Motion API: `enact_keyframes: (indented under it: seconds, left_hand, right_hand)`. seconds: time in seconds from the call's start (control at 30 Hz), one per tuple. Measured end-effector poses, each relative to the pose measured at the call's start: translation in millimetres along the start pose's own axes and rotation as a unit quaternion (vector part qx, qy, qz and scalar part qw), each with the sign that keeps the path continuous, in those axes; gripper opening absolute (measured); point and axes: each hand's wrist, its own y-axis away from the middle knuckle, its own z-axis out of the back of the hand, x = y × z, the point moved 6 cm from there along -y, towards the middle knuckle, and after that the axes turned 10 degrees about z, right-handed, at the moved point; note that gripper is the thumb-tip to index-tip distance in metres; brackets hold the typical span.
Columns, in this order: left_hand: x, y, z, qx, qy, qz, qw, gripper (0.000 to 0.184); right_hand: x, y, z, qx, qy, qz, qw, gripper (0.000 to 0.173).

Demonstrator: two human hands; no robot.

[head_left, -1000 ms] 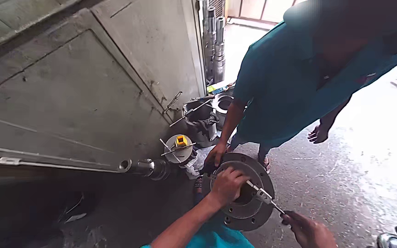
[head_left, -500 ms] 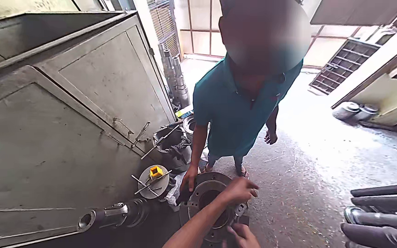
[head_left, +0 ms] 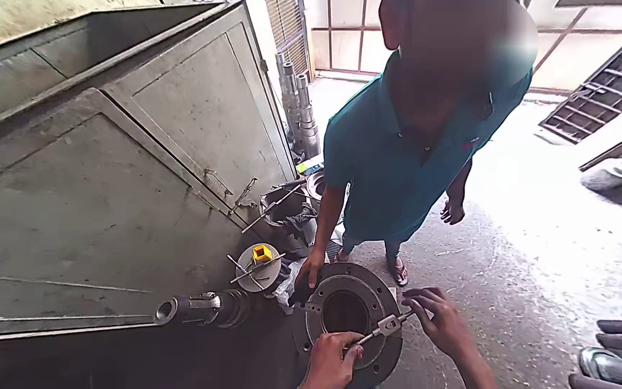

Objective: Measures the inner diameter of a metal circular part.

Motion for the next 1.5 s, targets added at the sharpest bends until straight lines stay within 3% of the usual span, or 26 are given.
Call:
enact_keyframes:
  seconds: [0.1,0.17,0.27,0.37,0.43,0.5,0.57,0.7,0.8,0.83,0.9,1.0,1.03,1.07,1.13,1.2,1.3,1.37,1.5]
  left_hand:
    - [-13.5,-13.9,14.0,-0.090,-0.071,-0.036,0.993,0.022]
    - [-22.1,-38.7,25.3,-0.146,-0.125,-0.091,0.977,0.018]
    - [-34.3,-82.4,30.2,-0.137,-0.155,-0.165,0.964,0.021]
    - [-33.0,-80.2,31.7,-0.132,-0.133,-0.188,0.964,0.019]
    - [-19.2,-51.2,28.3,-0.158,-0.097,-0.162,0.969,0.017]
    - [-3.8,-18.3,17.5,-0.163,-0.015,-0.121,0.979,0.015]
    - [5.7,5.5,0.7,-0.137,0.100,-0.053,0.984,0.014]
    - [9.2,-8.9,2.4,-0.104,0.298,0.089,0.945,0.017]
    - [-18.7,-69.9,10.7,-0.023,0.315,0.109,0.942,0.023]
    - [-35.9,-92.0,8.4,0.018,0.265,0.090,0.960,0.024]
    - [-78.7,-125.7,-5.2,0.123,0.110,0.029,0.986,0.025]
    - [-127.3,-128.2,-48.6,0.239,-0.088,-0.126,0.959,0.034]
    - [-137.2,-119.2,-58.0,0.262,-0.139,-0.159,0.942,0.047]
    - [-141.9,-107.8,-62.6,0.280,-0.179,-0.173,0.927,0.060]
    - [-142.0,-90.7,-44.2,0.279,-0.209,-0.158,0.924,0.076]
    - [-118.6,-79.7,-13.2,0.217,-0.160,-0.129,0.954,0.069]
    - [-53.6,-47.4,18.8,0.131,-0.109,-0.067,0.983,0.052]
    - [-17.8,-19.4,22.1,0.097,-0.084,-0.052,0.990,0.044]
    - [1.8,17.6,9.1,-0.088,-0.089,-0.118,0.985,0.029]
  right_hand:
    - [13.9,22.8,5.2,0.048,0.020,-0.035,0.998,0.045]
    - [41.8,51.2,7.5,0.070,0.003,-0.085,0.994,0.038]
    - [76.2,87.4,-9.2,0.114,-0.035,-0.126,0.985,0.034]
    - [71.7,85.9,1.4,0.154,-0.040,-0.147,0.976,0.029]
    - [48.3,66.4,16.1,0.123,-0.010,-0.127,0.984,0.022]
    - [18.7,37.3,20.5,0.049,0.011,-0.090,0.995,0.027]
    - [-0.3,11.0,17.5,0.040,-0.012,-0.074,0.996,0.030]
    - [9.4,8.2,30.5,0.233,-0.050,-0.141,0.961,0.018]
    - [46.7,52.4,14.2,0.343,-0.193,-0.210,0.895,0.023]
    - [67.6,65.3,-3.0,0.338,-0.270,-0.250,0.866,0.025]
    - [106.9,73.0,-43.2,0.242,-0.384,-0.333,0.826,0.027]
    - [147.8,56.1,-92.3,0.019,-0.448,-0.418,0.790,0.024]
    - [151.7,50.6,-100.0,-0.039,-0.434,-0.422,0.795,0.018]
    - [151.7,50.8,-102.6,-0.044,-0.422,-0.417,0.804,0.020]
    - [138.8,48.3,-86.9,0.058,-0.372,-0.342,0.861,0.017]
    - [113.3,52.2,-53.9,0.140,-0.313,-0.246,0.907,0.018]
    - [72.7,39.2,6.2,0.005,-0.113,-0.095,0.989,0.028]
    - [45.6,16.7,24.1,-0.019,-0.010,-0.040,0.999,0.027]
    - [14.8,0.9,1.5,0.094,0.022,-0.006,0.995,0.029]
